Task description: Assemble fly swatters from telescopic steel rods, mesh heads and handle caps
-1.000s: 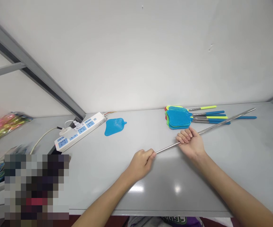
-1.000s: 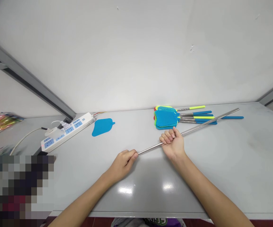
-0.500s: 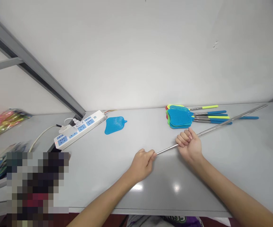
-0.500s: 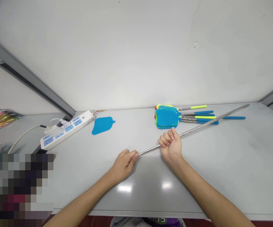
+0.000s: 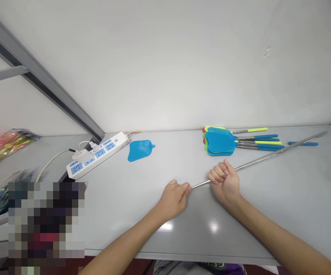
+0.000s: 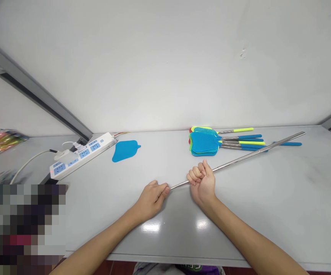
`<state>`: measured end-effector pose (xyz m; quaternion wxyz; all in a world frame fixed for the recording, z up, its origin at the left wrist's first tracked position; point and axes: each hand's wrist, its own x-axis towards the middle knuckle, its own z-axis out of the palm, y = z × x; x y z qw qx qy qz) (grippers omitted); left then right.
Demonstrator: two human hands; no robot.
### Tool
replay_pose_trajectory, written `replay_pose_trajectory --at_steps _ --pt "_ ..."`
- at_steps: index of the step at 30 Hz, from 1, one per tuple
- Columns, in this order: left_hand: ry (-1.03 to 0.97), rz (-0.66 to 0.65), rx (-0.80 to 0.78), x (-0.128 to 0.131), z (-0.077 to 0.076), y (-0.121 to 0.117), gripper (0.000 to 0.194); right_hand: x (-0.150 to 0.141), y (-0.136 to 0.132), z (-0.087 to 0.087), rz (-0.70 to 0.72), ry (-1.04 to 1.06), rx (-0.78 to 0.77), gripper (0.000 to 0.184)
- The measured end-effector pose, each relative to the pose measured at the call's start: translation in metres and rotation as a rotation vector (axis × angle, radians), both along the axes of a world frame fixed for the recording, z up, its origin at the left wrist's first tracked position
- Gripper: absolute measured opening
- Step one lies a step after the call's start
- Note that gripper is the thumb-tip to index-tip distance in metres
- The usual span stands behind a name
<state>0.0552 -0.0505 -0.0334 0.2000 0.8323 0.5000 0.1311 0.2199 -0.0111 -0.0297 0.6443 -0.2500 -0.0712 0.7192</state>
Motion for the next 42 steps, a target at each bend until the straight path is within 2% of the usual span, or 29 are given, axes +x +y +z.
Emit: replay_pose_trajectory --at_steps 15,22,27,33,37,42 --pt "-0.015 0.020 0.006 0.000 0.001 -0.001 0.035 -0.005 -0.007 0.003 -0.027 -0.024 0.034 0.041" --pt "-0.122 0.090 -0.066 0.001 0.007 0.004 0.034 0.003 0.004 0.013 0.044 0.013 0.015 0.038" --pt "-0.252 0.124 -0.164 -0.002 0.013 0.008 0.032 0.009 0.007 0.019 0.062 -0.009 0.018 0.031" --pt "-0.288 0.165 -0.168 -0.006 0.016 0.009 0.029 0.022 0.018 0.025 0.002 -0.001 -0.032 0.016" --pt "-0.283 0.173 -0.166 -0.006 0.018 0.008 0.029 0.033 0.023 0.030 -0.015 0.034 -0.067 0.025" --pt "-0.259 0.156 -0.163 -0.005 0.021 0.008 0.030 0.037 0.021 0.034 -0.001 0.042 -0.017 0.035"
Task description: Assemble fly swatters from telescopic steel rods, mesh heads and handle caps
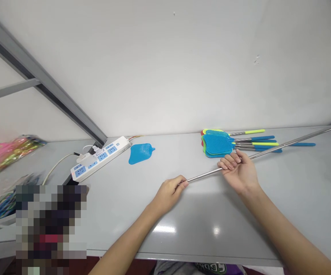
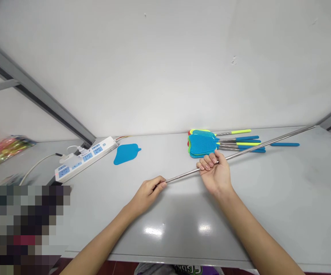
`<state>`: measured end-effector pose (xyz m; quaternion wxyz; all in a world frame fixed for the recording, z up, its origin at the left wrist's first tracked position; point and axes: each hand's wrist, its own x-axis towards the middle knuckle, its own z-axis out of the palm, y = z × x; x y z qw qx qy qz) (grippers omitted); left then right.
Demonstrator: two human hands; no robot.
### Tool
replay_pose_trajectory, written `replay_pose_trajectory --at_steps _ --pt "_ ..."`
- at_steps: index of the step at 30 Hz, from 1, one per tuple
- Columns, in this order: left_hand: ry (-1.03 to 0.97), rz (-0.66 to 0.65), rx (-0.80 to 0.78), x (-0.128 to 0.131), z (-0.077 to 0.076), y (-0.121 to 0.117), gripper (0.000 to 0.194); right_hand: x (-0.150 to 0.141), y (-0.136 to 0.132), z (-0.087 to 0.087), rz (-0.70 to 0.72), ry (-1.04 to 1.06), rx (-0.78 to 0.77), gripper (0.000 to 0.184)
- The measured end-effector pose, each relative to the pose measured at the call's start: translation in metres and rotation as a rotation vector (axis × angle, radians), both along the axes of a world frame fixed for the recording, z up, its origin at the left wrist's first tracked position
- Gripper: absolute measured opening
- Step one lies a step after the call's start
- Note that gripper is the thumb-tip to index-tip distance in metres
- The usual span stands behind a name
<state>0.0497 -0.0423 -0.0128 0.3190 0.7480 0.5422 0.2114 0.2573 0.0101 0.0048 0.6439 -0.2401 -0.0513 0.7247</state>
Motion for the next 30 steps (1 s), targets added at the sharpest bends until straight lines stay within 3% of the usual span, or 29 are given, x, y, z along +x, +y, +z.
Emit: replay_pose_trajectory --at_steps 16,23,30 --pt "0.187 -0.085 0.100 0.004 -0.010 -0.007 0.035 -0.006 -0.003 -0.014 -0.049 -0.066 -0.088 0.035" --pt "0.225 -0.135 0.115 0.004 -0.012 -0.007 0.035 -0.017 -0.013 -0.015 -0.168 -0.168 0.008 0.039" --pt "0.245 -0.151 0.094 0.003 -0.012 -0.007 0.035 -0.024 -0.018 -0.019 -0.156 -0.132 0.008 0.040"
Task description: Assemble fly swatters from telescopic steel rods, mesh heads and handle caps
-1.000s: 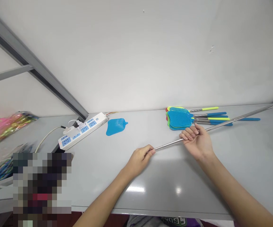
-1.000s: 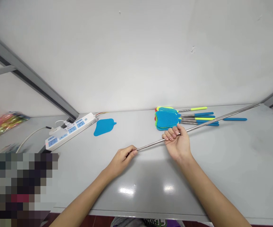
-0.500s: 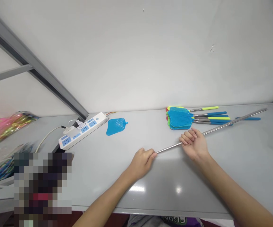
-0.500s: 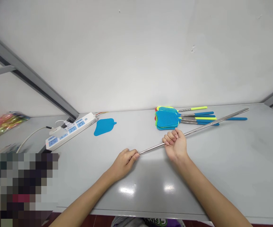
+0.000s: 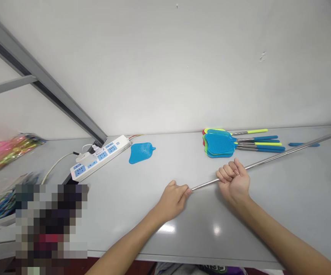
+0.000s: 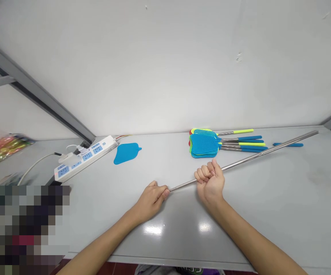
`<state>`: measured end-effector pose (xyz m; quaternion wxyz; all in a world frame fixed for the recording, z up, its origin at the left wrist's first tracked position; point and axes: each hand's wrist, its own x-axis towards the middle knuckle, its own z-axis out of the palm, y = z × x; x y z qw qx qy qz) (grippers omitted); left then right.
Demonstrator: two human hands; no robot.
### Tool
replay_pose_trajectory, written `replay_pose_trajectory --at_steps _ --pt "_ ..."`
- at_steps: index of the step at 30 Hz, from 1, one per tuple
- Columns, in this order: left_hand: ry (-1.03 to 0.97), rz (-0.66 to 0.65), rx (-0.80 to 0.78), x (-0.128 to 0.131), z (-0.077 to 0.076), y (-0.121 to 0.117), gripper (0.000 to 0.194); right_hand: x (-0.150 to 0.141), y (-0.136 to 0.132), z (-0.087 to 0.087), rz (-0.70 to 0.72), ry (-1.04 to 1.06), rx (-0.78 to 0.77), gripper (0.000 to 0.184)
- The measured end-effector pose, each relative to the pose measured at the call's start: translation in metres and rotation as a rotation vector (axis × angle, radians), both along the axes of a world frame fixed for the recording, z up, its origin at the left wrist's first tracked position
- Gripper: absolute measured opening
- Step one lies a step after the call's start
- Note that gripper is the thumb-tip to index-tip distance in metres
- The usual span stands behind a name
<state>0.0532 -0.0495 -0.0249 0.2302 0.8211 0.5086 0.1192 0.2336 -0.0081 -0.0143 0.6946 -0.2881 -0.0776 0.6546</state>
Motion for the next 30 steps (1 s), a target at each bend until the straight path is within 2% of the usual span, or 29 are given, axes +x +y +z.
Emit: replay_pose_trajectory --at_steps 15,21,25,30 --pt "-0.045 0.021 -0.023 0.001 0.001 0.000 0.036 -0.002 0.001 -0.011 0.042 -0.007 -0.011 0.039" --pt "-0.126 0.078 -0.080 -0.001 0.006 0.003 0.036 0.008 0.010 0.000 0.163 0.039 -0.024 0.039" --pt "-0.171 0.066 -0.107 -0.002 0.010 0.003 0.035 0.012 0.011 0.009 0.162 0.023 0.005 0.040" --pt "-0.163 0.072 -0.123 -0.002 0.010 0.002 0.037 0.015 0.013 0.010 0.165 -0.005 0.021 0.040"
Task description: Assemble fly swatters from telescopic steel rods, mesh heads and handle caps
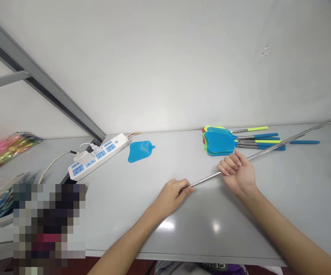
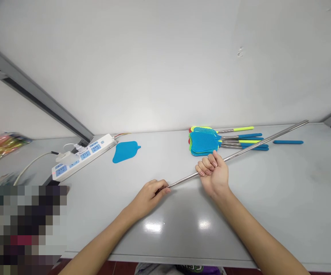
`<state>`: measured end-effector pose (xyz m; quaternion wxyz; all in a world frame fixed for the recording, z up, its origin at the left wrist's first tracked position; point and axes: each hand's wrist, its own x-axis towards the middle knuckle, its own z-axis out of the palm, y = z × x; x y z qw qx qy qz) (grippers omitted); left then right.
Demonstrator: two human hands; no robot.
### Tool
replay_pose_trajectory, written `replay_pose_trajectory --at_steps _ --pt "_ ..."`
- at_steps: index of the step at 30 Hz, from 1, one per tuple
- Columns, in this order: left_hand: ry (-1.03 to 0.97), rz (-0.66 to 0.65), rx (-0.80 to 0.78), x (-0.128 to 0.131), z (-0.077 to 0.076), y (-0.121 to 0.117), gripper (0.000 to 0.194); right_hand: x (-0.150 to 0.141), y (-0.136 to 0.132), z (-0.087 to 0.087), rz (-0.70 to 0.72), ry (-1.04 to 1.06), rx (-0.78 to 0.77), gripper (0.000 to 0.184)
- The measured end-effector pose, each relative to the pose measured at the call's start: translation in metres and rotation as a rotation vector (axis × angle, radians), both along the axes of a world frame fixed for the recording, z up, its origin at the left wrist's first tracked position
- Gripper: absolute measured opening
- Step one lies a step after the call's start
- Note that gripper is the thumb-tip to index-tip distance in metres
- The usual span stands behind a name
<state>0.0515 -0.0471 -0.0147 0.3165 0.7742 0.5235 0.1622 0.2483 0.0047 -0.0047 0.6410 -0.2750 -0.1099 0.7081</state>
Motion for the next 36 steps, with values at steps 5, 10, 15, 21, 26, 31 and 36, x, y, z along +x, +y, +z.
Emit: replay_pose_trajectory --at_steps 5,10,15,21,26,31,36 --pt "0.013 -0.012 0.023 0.000 0.000 0.001 0.035 0.003 0.002 -0.001 -0.019 0.004 -0.010 0.040" --pt "0.050 -0.043 0.039 0.000 0.000 0.001 0.037 0.003 0.002 0.001 -0.027 0.013 -0.024 0.039" --pt "0.093 -0.112 0.124 0.002 -0.007 -0.001 0.036 -0.005 -0.003 -0.008 -0.109 0.002 -0.044 0.038" --pt "0.141 -0.111 0.200 0.001 -0.016 -0.002 0.033 -0.015 -0.009 -0.018 -0.176 0.017 -0.041 0.038" --pt "0.158 -0.114 0.230 0.000 -0.019 -0.003 0.032 -0.021 -0.014 -0.021 -0.148 0.018 -0.034 0.039" --pt "0.172 -0.120 0.235 0.001 -0.020 -0.002 0.032 -0.024 -0.016 -0.022 -0.149 0.032 -0.051 0.039" --pt "0.164 -0.118 0.231 0.001 -0.019 -0.002 0.033 -0.026 -0.018 -0.021 -0.157 0.050 -0.073 0.038"
